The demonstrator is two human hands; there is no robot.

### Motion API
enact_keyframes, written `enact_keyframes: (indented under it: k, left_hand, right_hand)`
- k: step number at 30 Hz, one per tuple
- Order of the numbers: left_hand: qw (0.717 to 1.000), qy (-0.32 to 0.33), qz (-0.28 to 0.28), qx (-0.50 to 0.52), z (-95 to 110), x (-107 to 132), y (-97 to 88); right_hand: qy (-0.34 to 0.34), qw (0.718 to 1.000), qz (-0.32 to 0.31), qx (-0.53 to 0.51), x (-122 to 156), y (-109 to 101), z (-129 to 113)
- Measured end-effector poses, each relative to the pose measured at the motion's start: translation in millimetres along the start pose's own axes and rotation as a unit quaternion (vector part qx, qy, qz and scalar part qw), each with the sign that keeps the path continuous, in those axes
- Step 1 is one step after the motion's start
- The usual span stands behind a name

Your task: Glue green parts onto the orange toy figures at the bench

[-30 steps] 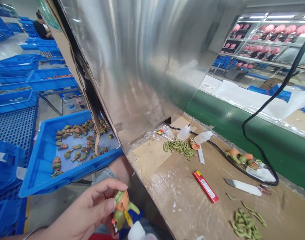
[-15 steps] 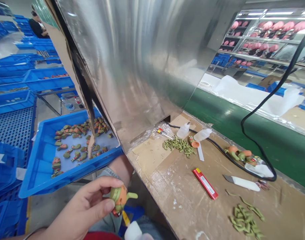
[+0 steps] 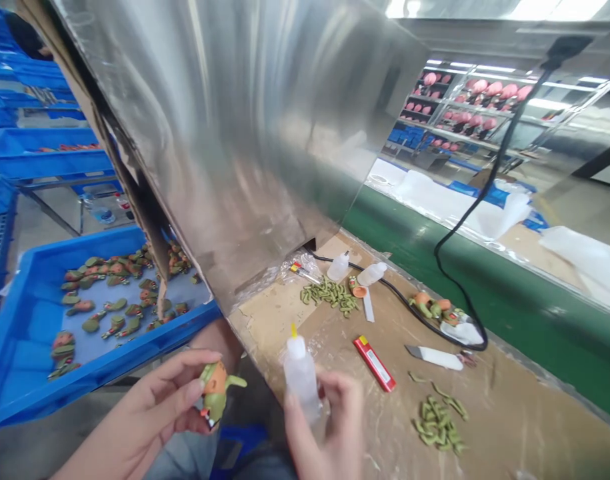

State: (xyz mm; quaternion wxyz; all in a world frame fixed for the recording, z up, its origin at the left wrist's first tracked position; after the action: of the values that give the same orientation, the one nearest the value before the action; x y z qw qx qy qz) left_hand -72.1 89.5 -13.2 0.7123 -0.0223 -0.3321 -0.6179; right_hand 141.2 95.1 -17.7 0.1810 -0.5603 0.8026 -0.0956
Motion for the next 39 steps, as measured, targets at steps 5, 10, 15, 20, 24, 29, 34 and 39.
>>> enact_keyframes:
  k: [5,10,15,20,24,29,34,39]
  left_hand:
    - [1.000,-0.010,0.001,-0.013,-3.7,-1.8,-0.1]
    - [1.000,-0.001,0.009,-0.014,-5.2,-6.4,-6.0]
    - [1.000,0.002,-0.002,-0.001,-3.2,-2.6,2.5]
    - [1.000,0.007,-0.004,0.009,0.7,-0.4,0.8]
    - [1.000,0.009,-0.018,0.014,-2.8,-4.1,-1.0]
    - [0.998,0.006,-0.062,0.027,-7.0,-2.1,8.9]
    - [0.997,0.011,-0.068,0.020,-6.4,-1.5,7.6]
    - [0.997,0.005,-0.080,0.023,-6.4,-3.6,8.3]
  right_hand:
    - [0.031,0.997,-0.057,0.037,-33.6,32.3,43.2]
    - [0.006,0.987,-0.023,0.156,-64.2,0.9,36.3]
    - [0.031,0.928,-0.019,0.370,-130.2,-13.6,39.2]
    - [0.031,0.879,-0.085,0.468,-125.5,4.3,43.8]
    - [-0.024,0.872,-0.131,0.470,-96.5,13.9,46.3]
    - [-0.056,0.896,-0.133,0.420,-88.5,13.3,43.9]
    - [-0.041,0.939,-0.075,0.333,-94.6,-1.6,38.8]
    - [0.038,0.974,-0.025,0.222,-84.3,-26.0,36.7]
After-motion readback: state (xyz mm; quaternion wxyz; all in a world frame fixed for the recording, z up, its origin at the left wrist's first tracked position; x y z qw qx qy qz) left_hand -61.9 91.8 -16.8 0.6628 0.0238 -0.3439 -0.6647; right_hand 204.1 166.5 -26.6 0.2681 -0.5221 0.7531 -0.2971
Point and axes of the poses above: each hand's wrist, its own x-axis away from the middle knuckle, its own y-axis out of the palm, z = x × y, the point moved 6 cm from there along -x, towards the middle knuckle, and after that the axes turned 3 degrees about z, right-handed, at the moved point
